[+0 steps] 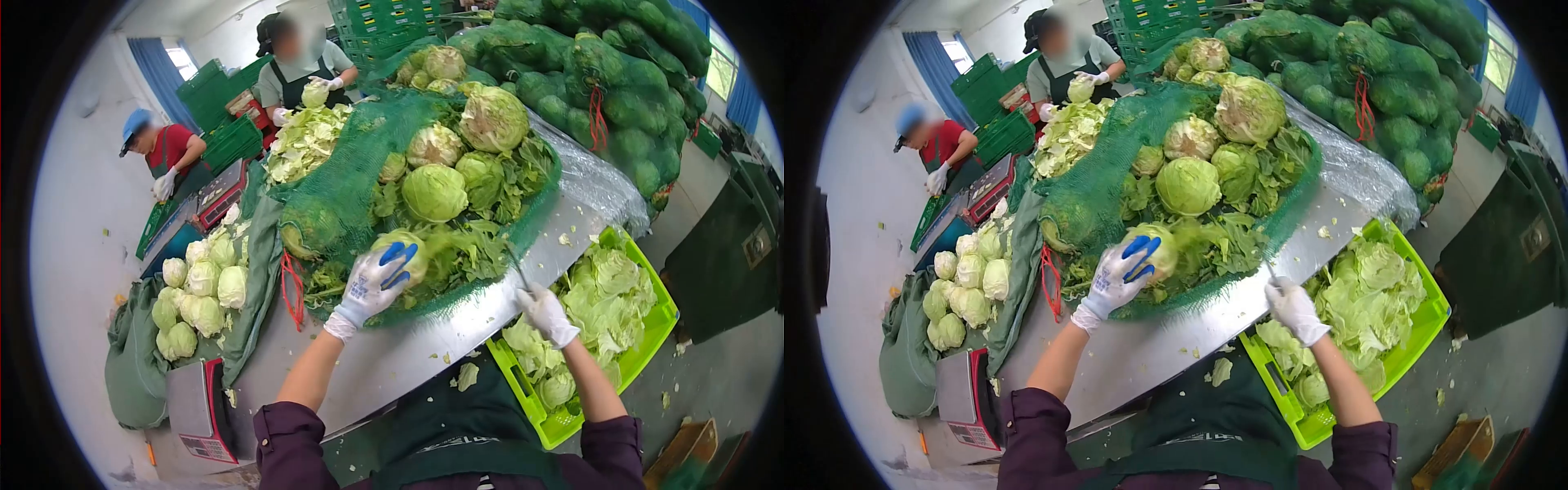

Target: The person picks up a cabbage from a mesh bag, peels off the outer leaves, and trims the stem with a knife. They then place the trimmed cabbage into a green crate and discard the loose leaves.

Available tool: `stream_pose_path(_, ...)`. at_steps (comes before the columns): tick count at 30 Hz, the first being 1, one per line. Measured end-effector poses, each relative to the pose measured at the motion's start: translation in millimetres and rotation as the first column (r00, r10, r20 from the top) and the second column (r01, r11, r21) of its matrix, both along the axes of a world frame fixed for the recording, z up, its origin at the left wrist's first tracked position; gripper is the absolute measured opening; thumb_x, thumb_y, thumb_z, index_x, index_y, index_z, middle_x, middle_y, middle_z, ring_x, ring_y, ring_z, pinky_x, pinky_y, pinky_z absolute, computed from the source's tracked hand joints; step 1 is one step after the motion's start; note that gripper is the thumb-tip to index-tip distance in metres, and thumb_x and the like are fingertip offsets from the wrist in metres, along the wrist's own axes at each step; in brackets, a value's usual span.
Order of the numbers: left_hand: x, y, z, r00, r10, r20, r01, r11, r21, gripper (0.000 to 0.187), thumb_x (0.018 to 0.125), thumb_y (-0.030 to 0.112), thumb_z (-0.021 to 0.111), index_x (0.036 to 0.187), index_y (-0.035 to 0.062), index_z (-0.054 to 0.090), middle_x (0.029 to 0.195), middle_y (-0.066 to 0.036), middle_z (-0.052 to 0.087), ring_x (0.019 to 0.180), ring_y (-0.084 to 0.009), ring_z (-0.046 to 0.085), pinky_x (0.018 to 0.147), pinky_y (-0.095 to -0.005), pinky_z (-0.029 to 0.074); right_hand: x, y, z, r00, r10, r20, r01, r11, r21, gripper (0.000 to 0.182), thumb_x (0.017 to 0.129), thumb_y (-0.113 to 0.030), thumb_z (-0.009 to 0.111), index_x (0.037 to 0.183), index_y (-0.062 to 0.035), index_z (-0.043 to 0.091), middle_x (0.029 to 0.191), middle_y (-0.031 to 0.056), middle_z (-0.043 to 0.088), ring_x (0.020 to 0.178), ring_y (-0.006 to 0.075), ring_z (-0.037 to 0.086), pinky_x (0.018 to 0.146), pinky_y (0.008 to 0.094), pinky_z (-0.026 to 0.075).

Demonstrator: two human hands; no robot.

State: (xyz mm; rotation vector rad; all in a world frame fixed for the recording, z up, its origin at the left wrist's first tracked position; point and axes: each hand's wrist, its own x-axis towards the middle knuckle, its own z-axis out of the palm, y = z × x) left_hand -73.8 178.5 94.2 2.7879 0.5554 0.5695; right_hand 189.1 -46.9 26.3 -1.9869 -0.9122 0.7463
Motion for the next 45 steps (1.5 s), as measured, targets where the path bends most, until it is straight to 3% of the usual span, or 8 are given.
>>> stream_pose_path(9,30,-29,-60,0.934,0.059,0.353,0.148,0.834,-0.532,0.078,0.069,0.02,0.077,0.138,0.008,0.042,0.143,-0.014,0.034,0.135,-0.0252,0.028,0.111,-0.0373,0.026,-78,61,-20,0.574,0.011,-0.818,0.175,0.975,0.136,0.029,0.087,-0.033,0.066,0.091,-0.0127,0.046,0.053,-0.0033,0.044,0.037,0.0064,0.039,0.031,0.0241,0.029)
stream_pose_path(18,40,-99,-17,0.672,0.475,0.568,0.513,0.255,-0.82,0.08,0.077,-0.003,0.06,0.147,0.0169,0.026,0.141,-0.008,0.033,0.121,-0.0196,0.045,0.096,-0.0293,0.043,-42,17,47,0.824,0.308,-0.475,-0.015,0.85,0.526,0.073,0.073,-0.013,0.079,0.136,-0.0075,0.042,0.074,-0.0012,0.057,0.052,0.0029,0.046,0.045,0.0179,0.038)
stream_pose_path(24,100,-99,-90,0.796,0.238,0.557,0.481,0.31,-0.82,0.072,0.079,0.012,0.067,0.143,0.0073,0.033,0.145,-0.006,0.034,0.132,-0.0198,0.034,0.108,-0.0347,0.028,-15,6,-2,0.962,-0.065,0.264,0.001,0.971,0.238,0.072,0.074,-0.042,0.076,0.126,0.001,0.049,0.1,0.0178,0.064,0.086,0.0249,0.061,0.078,0.0322,0.049)
stream_pose_path(26,111,-100,-83,0.927,0.002,0.375,0.196,0.851,-0.488,0.068,0.081,0.02,0.068,0.14,0.006,0.037,0.142,-0.009,0.038,0.13,-0.0249,0.037,0.107,-0.0378,0.03,-13,-1,-2,0.983,-0.178,0.037,0.158,0.936,0.316,0.069,0.072,-0.048,0.075,0.117,0.0009,0.057,0.088,0.0178,0.065,0.076,0.0234,0.062,0.072,0.0319,0.049)
stream_pose_path(35,120,-110,-65,0.969,0.025,0.247,0.077,0.915,-0.396,0.086,0.064,0.015,0.079,0.14,0.0089,0.039,0.137,-0.017,0.043,0.128,-0.0285,0.04,0.107,-0.0376,0.032,57,7,-46,0.806,-0.588,-0.067,0.567,0.735,0.374,0.025,0.071,-0.023,0.064,0.081,-0.0001,0.065,0.068,0.0178,0.063,0.058,0.0256,0.059,0.058,0.0344,0.048)
stream_pose_path(39,99,-86,-62,0.904,0.075,0.422,0.36,0.399,-0.843,0.078,0.073,0.009,0.074,0.141,0.0051,0.036,0.143,-0.009,0.036,0.131,-0.0203,0.035,0.108,-0.0311,0.03,90,-42,-56,0.825,-0.454,0.336,0.525,0.836,-0.16,0.061,0.079,-0.033,0.067,0.122,0.0053,0.049,0.099,0.0261,0.064,0.09,0.039,0.063,0.08,0.0417,0.05)
stream_pose_path(43,104,-91,-47,0.962,0.069,0.264,0.139,0.708,-0.692,0.071,0.073,0.021,0.075,0.137,0.0121,0.044,0.133,-0.019,0.044,0.126,-0.0331,0.04,0.105,-0.0385,0.034,33,-63,-22,0.879,-0.281,0.386,0.09,0.891,0.444,0.052,0.091,-0.026,0.057,0.138,-0.0125,0.041,0.131,0.0152,0.053,0.105,0.0332,0.06,0.091,0.0359,0.048)
stream_pose_path(45,114,-107,-50,0.969,0.121,0.216,0.028,0.812,-0.583,0.071,0.072,0.024,0.076,0.135,0.0118,0.047,0.132,-0.02,0.045,0.126,-0.0349,0.04,0.105,-0.0397,0.034,-8,-70,-21,0.947,-0.097,0.308,0.036,0.98,0.197,0.05,0.094,-0.032,0.051,0.139,-0.0138,0.039,0.125,0.0181,0.056,0.101,0.0317,0.062,0.086,0.0392,0.05)
